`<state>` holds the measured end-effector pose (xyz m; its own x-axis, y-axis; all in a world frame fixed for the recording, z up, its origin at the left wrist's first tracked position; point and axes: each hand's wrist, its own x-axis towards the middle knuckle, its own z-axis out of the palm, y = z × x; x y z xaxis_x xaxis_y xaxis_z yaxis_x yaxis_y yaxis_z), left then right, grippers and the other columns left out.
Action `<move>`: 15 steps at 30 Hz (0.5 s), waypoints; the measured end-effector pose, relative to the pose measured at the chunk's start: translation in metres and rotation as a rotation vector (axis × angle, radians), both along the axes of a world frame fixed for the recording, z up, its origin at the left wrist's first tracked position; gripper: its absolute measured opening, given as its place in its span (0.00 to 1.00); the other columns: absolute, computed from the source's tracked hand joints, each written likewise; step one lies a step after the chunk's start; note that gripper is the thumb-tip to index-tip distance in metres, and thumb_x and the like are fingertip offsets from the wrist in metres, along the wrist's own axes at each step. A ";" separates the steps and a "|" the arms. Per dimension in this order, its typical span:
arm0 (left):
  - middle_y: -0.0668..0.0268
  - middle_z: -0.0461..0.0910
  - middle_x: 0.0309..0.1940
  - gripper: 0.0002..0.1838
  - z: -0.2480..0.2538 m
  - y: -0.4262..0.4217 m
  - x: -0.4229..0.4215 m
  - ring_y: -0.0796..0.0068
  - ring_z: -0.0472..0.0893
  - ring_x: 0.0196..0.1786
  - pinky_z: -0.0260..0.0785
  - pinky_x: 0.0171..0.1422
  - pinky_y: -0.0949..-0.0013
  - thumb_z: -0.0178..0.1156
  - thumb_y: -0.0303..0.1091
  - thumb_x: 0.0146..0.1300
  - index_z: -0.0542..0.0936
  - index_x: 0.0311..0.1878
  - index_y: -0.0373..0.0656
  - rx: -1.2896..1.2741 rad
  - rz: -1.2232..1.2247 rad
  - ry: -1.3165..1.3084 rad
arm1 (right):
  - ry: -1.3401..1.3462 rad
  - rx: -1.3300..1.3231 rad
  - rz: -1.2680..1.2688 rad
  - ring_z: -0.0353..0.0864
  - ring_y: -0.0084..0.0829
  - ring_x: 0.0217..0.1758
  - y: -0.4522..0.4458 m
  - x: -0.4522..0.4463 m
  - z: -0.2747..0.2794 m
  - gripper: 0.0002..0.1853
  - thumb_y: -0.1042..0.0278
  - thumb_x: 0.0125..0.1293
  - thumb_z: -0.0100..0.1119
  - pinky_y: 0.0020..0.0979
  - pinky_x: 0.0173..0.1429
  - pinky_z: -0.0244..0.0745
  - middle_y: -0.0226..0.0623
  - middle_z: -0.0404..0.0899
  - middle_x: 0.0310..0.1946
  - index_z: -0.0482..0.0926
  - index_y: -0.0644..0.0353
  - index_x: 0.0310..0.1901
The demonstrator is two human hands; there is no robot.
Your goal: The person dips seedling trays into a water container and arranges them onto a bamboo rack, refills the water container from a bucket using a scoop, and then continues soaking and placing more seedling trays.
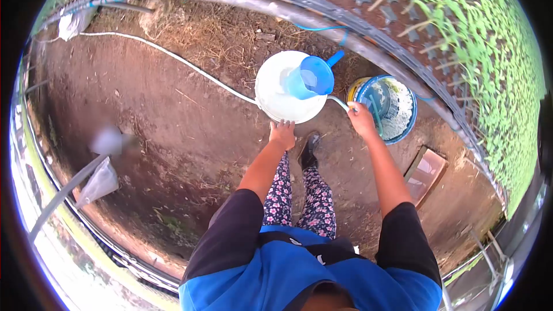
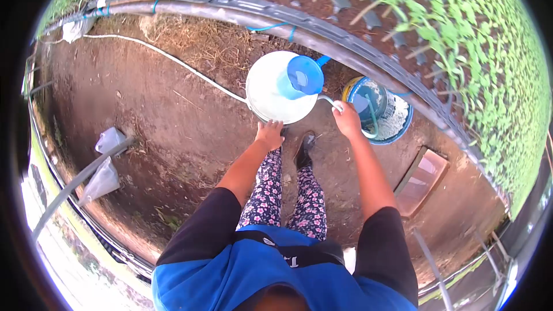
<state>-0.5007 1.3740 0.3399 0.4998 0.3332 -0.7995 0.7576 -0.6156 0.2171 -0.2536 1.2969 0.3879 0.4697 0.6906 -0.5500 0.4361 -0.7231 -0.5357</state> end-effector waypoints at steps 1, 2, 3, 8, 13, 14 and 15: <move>0.65 0.52 0.62 0.32 -0.010 -0.013 -0.009 0.64 0.48 0.66 0.43 0.63 0.48 0.50 0.44 0.55 0.52 0.62 0.48 -0.025 -0.015 0.017 | -0.052 -0.024 0.075 0.73 0.38 0.43 0.016 0.003 -0.015 0.15 0.61 0.55 0.51 0.33 0.47 0.67 0.42 0.71 0.41 0.72 0.56 0.44; 0.65 0.53 0.62 0.31 -0.020 -0.025 -0.016 0.65 0.50 0.65 0.43 0.63 0.49 0.49 0.43 0.55 0.53 0.61 0.47 -0.049 -0.031 0.031 | -0.107 -0.046 0.149 0.72 0.38 0.43 0.031 0.006 -0.029 0.15 0.62 0.55 0.50 0.34 0.47 0.67 0.42 0.71 0.41 0.72 0.55 0.44; 0.64 0.56 0.60 0.29 -0.023 -0.032 -0.018 0.65 0.52 0.64 0.44 0.63 0.49 0.49 0.43 0.55 0.56 0.60 0.47 -0.042 -0.003 0.025 | -0.163 -0.067 0.219 0.72 0.39 0.44 0.043 0.007 -0.039 0.15 0.62 0.55 0.50 0.35 0.48 0.66 0.42 0.71 0.41 0.72 0.55 0.44; 0.64 0.67 0.49 0.19 -0.036 -0.037 -0.012 0.66 0.61 0.57 0.45 0.61 0.49 0.50 0.41 0.54 0.68 0.49 0.46 0.075 0.096 -0.070 | -0.317 0.119 0.468 0.70 0.41 0.45 0.070 -0.019 -0.070 0.12 0.64 0.53 0.50 0.38 0.47 0.67 0.40 0.71 0.39 0.72 0.55 0.39; 0.63 0.70 0.41 0.13 -0.028 -0.017 -0.008 0.64 0.65 0.52 0.50 0.61 0.54 0.50 0.32 0.50 0.73 0.41 0.46 0.208 0.149 -0.238 | -0.046 0.200 0.726 0.71 0.42 0.43 0.058 -0.088 -0.078 0.08 0.68 0.51 0.49 0.38 0.43 0.67 0.41 0.72 0.37 0.72 0.58 0.34; 0.63 0.70 0.41 0.13 -0.026 -0.007 -0.006 0.64 0.65 0.52 0.50 0.61 0.55 0.50 0.31 0.50 0.73 0.42 0.46 0.236 0.169 -0.286 | 0.020 0.162 0.775 0.71 0.43 0.43 0.051 -0.102 -0.094 0.08 0.69 0.52 0.48 0.38 0.43 0.67 0.43 0.73 0.36 0.72 0.57 0.35; 0.64 0.70 0.42 0.14 -0.026 0.001 -0.005 0.64 0.65 0.52 0.51 0.61 0.55 0.49 0.31 0.50 0.73 0.42 0.46 0.264 0.187 -0.333 | 0.129 0.140 0.608 0.72 0.44 0.42 0.048 -0.116 -0.094 0.10 0.64 0.57 0.44 0.40 0.44 0.66 0.45 0.74 0.34 0.72 0.56 0.37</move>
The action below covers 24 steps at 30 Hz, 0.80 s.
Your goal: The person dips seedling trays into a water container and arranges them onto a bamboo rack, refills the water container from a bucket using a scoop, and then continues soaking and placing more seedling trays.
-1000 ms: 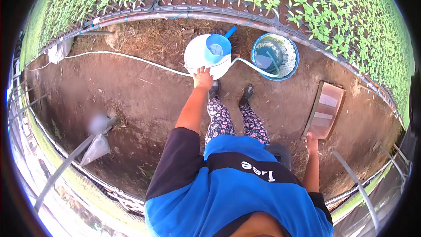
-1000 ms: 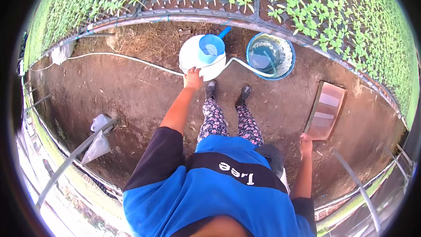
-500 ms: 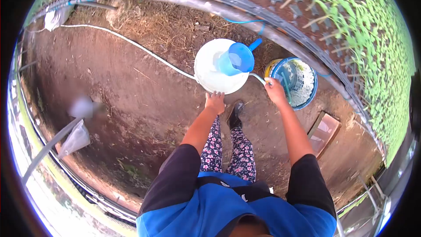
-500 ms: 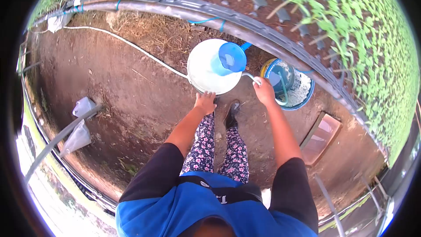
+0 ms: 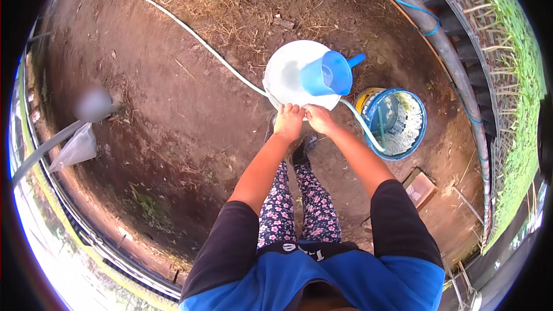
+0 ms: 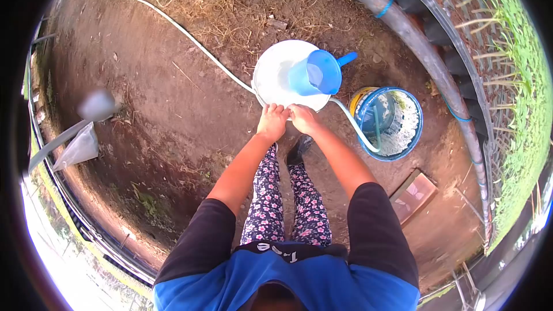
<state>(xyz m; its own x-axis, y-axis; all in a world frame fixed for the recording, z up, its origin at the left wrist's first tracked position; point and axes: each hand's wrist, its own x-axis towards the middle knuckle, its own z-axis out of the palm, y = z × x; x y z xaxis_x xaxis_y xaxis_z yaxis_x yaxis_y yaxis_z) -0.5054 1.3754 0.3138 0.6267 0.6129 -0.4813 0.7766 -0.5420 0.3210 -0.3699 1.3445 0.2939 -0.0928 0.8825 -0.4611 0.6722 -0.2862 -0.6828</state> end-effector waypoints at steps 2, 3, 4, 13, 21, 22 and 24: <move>0.64 0.70 0.42 0.15 0.004 0.011 0.003 0.64 0.65 0.52 0.50 0.61 0.57 0.50 0.31 0.50 0.72 0.44 0.46 0.044 0.034 -0.046 | 0.027 -0.176 -0.128 0.74 0.40 0.35 0.008 -0.002 0.000 0.14 0.60 0.60 0.41 0.36 0.40 0.67 0.43 0.75 0.28 0.73 0.58 0.39; 0.64 0.70 0.42 0.15 0.008 0.016 0.002 0.64 0.66 0.51 0.51 0.61 0.57 0.51 0.31 0.51 0.71 0.44 0.46 0.037 0.124 -0.095 | 0.037 -0.261 -0.194 0.76 0.37 0.32 0.015 -0.002 0.002 0.16 0.58 0.61 0.40 0.35 0.38 0.68 0.42 0.75 0.25 0.73 0.58 0.39; 0.64 0.69 0.42 0.15 0.013 0.021 0.002 0.64 0.66 0.51 0.51 0.60 0.58 0.52 0.31 0.51 0.71 0.44 0.46 0.031 0.210 -0.146 | 0.052 -0.246 -0.189 0.76 0.34 0.28 0.023 0.000 0.004 0.21 0.51 0.62 0.37 0.33 0.36 0.67 0.39 0.74 0.20 0.75 0.59 0.36; 0.64 0.69 0.42 0.15 0.034 0.028 -0.083 0.62 0.68 0.48 0.57 0.52 0.59 0.57 0.34 0.48 0.72 0.42 0.47 -0.005 0.567 -0.243 | 0.016 -0.230 -0.169 0.73 0.26 0.29 0.084 0.037 0.011 0.18 0.51 0.52 0.57 0.27 0.35 0.67 0.35 0.76 0.24 0.75 0.61 0.29; 0.65 0.69 0.41 0.15 0.032 0.018 -0.099 0.62 0.69 0.46 0.59 0.50 0.58 0.57 0.36 0.48 0.72 0.42 0.48 -0.146 0.515 -0.256 | -0.430 0.011 -0.406 0.74 0.35 0.41 0.136 0.068 0.011 0.13 0.57 0.55 0.53 0.33 0.46 0.67 0.38 0.75 0.37 0.74 0.56 0.38; 0.65 0.69 0.42 0.15 0.032 0.022 -0.097 0.62 0.69 0.47 0.59 0.50 0.57 0.57 0.36 0.48 0.71 0.42 0.47 -0.140 0.504 -0.280 | -0.507 -0.132 -0.319 0.67 0.39 0.52 0.144 0.076 0.009 0.18 0.60 0.54 0.53 0.36 0.53 0.64 0.38 0.67 0.51 0.70 0.52 0.47; 0.65 0.69 0.43 0.15 0.032 0.029 -0.093 0.62 0.69 0.47 0.59 0.50 0.57 0.57 0.36 0.48 0.71 0.42 0.47 -0.144 0.505 -0.304 | -0.656 -0.209 -0.168 0.60 0.39 0.58 0.154 0.082 0.001 0.23 0.60 0.53 0.54 0.37 0.56 0.62 0.35 0.58 0.57 0.64 0.49 0.52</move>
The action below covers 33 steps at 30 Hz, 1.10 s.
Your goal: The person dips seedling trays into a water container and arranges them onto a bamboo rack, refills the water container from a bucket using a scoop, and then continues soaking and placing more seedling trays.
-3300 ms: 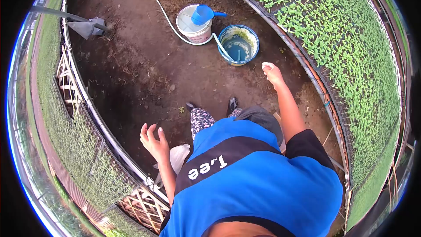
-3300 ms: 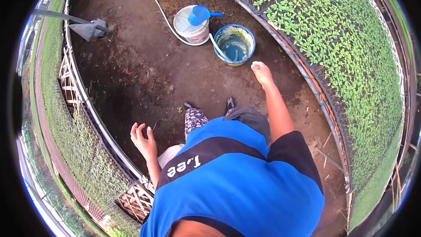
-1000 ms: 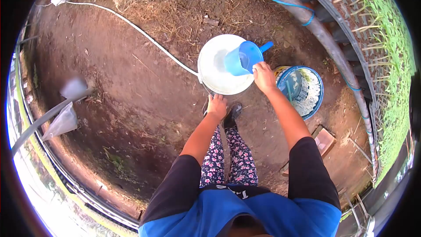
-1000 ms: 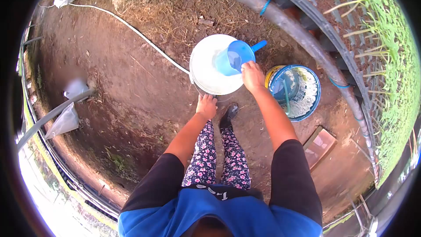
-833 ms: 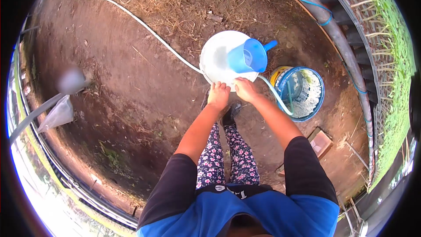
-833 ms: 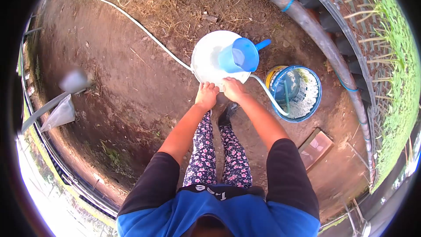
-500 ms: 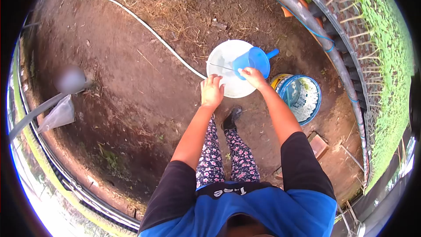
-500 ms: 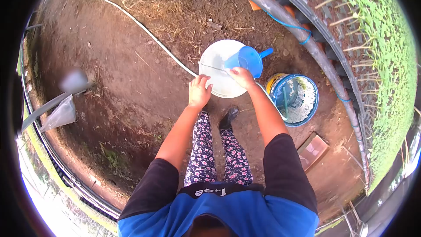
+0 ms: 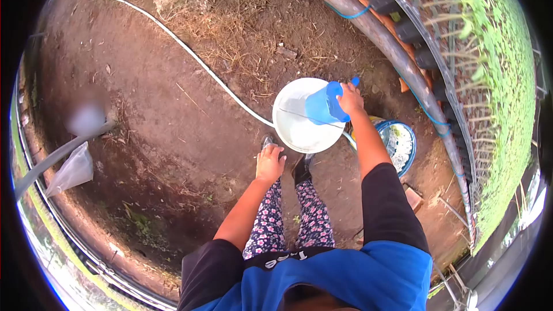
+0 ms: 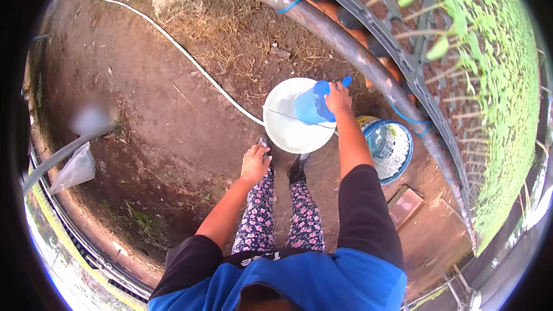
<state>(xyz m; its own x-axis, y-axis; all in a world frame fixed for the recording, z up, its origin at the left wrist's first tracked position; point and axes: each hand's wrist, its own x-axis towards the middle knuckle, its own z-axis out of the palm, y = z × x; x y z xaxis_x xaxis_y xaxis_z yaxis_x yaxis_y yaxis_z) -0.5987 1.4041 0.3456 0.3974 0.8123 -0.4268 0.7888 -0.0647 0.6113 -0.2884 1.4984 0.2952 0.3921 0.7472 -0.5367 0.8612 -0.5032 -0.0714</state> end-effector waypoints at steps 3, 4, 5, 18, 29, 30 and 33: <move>0.64 0.69 0.43 0.15 0.002 0.010 0.007 0.62 0.68 0.47 0.59 0.50 0.59 0.57 0.35 0.48 0.72 0.41 0.45 0.011 0.033 -0.002 | -0.072 -0.181 0.119 0.50 0.40 0.64 0.019 0.003 -0.019 0.31 0.61 0.52 0.56 0.42 0.60 0.57 0.32 0.48 0.63 0.56 0.45 0.58; 0.63 0.68 0.42 0.15 0.001 0.013 0.008 0.61 0.68 0.46 0.59 0.50 0.60 0.57 0.34 0.49 0.72 0.41 0.45 0.027 0.054 -0.011 | -0.103 -0.190 0.171 0.49 0.39 0.64 0.023 0.004 -0.028 0.30 0.61 0.52 0.56 0.43 0.59 0.57 0.32 0.50 0.62 0.57 0.45 0.58; 0.62 0.68 0.41 0.14 -0.001 0.014 0.009 0.61 0.68 0.46 0.60 0.51 0.61 0.57 0.33 0.49 0.72 0.41 0.44 0.039 0.071 -0.019 | -0.133 -0.204 0.219 0.49 0.38 0.64 0.026 0.006 -0.035 0.29 0.61 0.53 0.55 0.43 0.59 0.57 0.33 0.52 0.61 0.57 0.45 0.57; 0.62 0.69 0.43 0.14 0.016 -0.016 0.065 0.61 0.68 0.47 0.59 0.51 0.61 0.58 0.34 0.48 0.73 0.40 0.44 -0.010 0.181 -0.099 | 0.251 0.155 0.299 0.71 0.46 0.40 -0.035 0.001 0.033 0.18 0.65 0.49 0.59 0.40 0.44 0.68 0.42 0.69 0.35 0.62 0.57 0.38; 0.62 0.70 0.46 0.15 0.036 -0.021 0.109 0.63 0.72 0.44 0.62 0.49 0.66 0.55 0.34 0.52 0.72 0.44 0.41 -0.444 0.427 -0.359 | 0.076 0.477 0.314 0.65 0.42 0.46 -0.097 -0.029 0.051 0.29 0.77 0.41 0.58 0.41 0.44 0.62 0.40 0.61 0.41 0.60 0.52 0.48; 0.62 0.69 0.48 0.16 0.033 -0.020 0.117 0.65 0.72 0.45 0.63 0.49 0.67 0.54 0.33 0.53 0.72 0.45 0.40 -0.586 0.518 -0.453 | 0.044 0.477 0.303 0.65 0.42 0.48 -0.101 -0.033 0.054 0.31 0.77 0.39 0.60 0.41 0.45 0.62 0.41 0.61 0.42 0.59 0.53 0.49; 0.64 0.66 0.53 0.20 0.019 -0.019 0.140 0.73 0.66 0.53 0.58 0.53 0.72 0.50 0.40 0.58 0.68 0.51 0.42 -0.936 0.692 -0.677 | 0.052 0.512 0.214 0.62 0.46 0.50 -0.110 -0.042 0.069 0.32 0.79 0.40 0.59 0.42 0.48 0.60 0.45 0.60 0.44 0.58 0.55 0.49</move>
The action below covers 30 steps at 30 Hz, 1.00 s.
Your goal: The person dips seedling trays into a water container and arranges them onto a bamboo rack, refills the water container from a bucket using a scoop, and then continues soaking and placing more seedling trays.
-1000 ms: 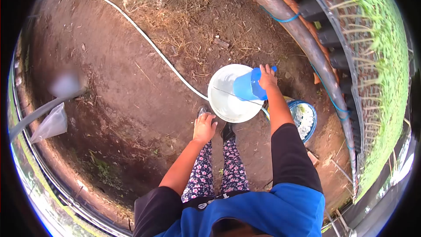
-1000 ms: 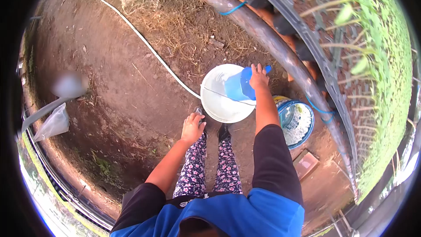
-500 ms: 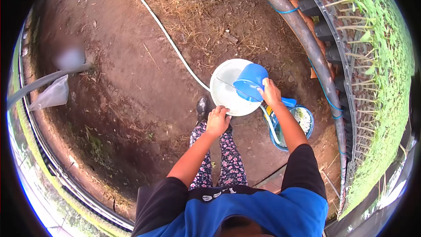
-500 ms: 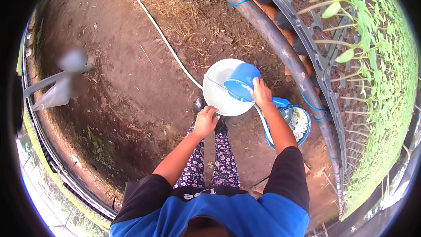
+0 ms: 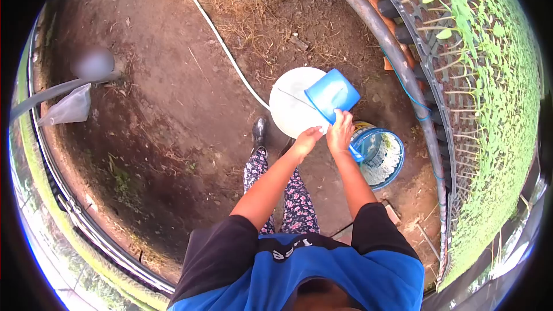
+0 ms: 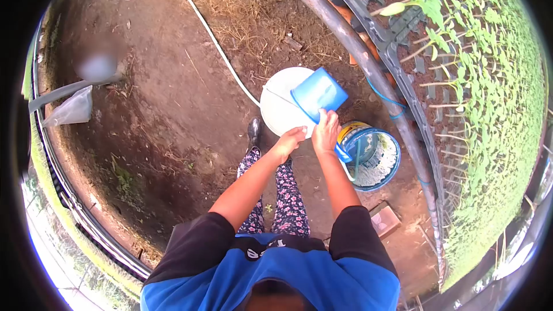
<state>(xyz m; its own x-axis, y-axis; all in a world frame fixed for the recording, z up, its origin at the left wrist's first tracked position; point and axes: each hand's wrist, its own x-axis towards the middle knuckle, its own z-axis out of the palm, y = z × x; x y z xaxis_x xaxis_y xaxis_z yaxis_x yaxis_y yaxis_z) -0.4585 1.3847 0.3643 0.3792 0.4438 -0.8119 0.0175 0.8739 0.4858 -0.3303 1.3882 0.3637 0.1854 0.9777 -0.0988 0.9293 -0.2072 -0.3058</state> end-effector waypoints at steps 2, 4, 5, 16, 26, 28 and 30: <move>0.64 0.64 0.54 0.22 0.028 0.013 0.009 0.73 0.65 0.55 0.57 0.55 0.70 0.47 0.44 0.59 0.66 0.54 0.44 -0.226 0.100 -0.149 | 0.067 0.051 -0.074 0.61 0.48 0.51 -0.003 -0.008 0.022 0.31 0.80 0.40 0.58 0.41 0.49 0.59 0.47 0.58 0.45 0.58 0.57 0.49; 0.66 0.63 0.56 0.28 0.031 0.009 0.019 0.72 0.63 0.56 0.54 0.57 0.63 0.46 0.52 0.58 0.60 0.58 0.46 -0.154 0.075 -0.217 | 0.230 0.147 -0.188 0.61 0.45 0.48 -0.004 -0.013 0.042 0.30 0.81 0.42 0.56 0.38 0.50 0.59 0.47 0.57 0.44 0.57 0.59 0.50; 0.66 0.63 0.55 0.30 0.032 0.006 0.022 0.71 0.62 0.57 0.53 0.58 0.61 0.46 0.53 0.57 0.59 0.59 0.47 -0.117 0.100 -0.246 | 0.347 0.184 -0.269 0.61 0.45 0.48 -0.004 -0.019 0.050 0.31 0.80 0.41 0.56 0.38 0.50 0.59 0.48 0.56 0.44 0.57 0.59 0.50; 0.66 0.71 0.44 0.22 0.084 0.014 0.001 0.74 0.70 0.46 0.63 0.48 0.73 0.50 0.48 0.58 0.67 0.53 0.48 -0.093 0.252 -0.283 | 1.070 0.064 -0.460 0.63 0.30 0.45 -0.022 -0.040 0.081 0.36 0.80 0.44 0.54 0.30 0.52 0.60 0.40 0.57 0.44 0.50 0.59 0.56; 0.63 0.71 0.42 0.17 0.058 0.053 -0.058 0.77 0.72 0.40 0.67 0.43 0.72 0.58 0.34 0.53 0.71 0.48 0.44 0.630 -0.184 0.425 | 0.208 -0.130 -0.045 0.60 0.39 0.57 0.003 -0.011 0.010 0.29 0.67 0.49 0.55 0.40 0.58 0.54 0.44 0.64 0.51 0.59 0.58 0.54; 0.57 0.68 0.49 0.23 0.087 0.055 -0.078 0.67 0.72 0.47 0.64 0.51 0.66 0.59 0.32 0.51 0.68 0.53 0.48 0.868 -0.163 0.504 | 0.119 -0.247 0.047 0.60 0.39 0.57 0.024 -0.015 -0.010 0.30 0.62 0.50 0.55 0.42 0.57 0.54 0.41 0.64 0.52 0.58 0.56 0.56; 0.52 0.64 0.54 0.38 0.102 0.049 -0.101 0.63 0.67 0.55 0.59 0.58 0.64 0.60 0.27 0.48 0.53 0.61 0.52 0.764 -0.089 0.527 | 0.125 -0.416 0.153 0.61 0.38 0.57 0.043 -0.022 -0.024 0.32 0.57 0.51 0.54 0.45 0.56 0.54 0.38 0.65 0.52 0.57 0.54 0.58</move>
<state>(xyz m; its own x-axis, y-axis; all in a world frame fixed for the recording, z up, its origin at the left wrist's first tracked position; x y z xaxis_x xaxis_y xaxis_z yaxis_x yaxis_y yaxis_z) -0.5597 1.4337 0.4660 0.1025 0.9158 -0.3883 0.4509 0.3051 0.8388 -0.3527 1.4313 0.3398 0.0037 0.8655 -0.5008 0.9199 -0.1994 -0.3378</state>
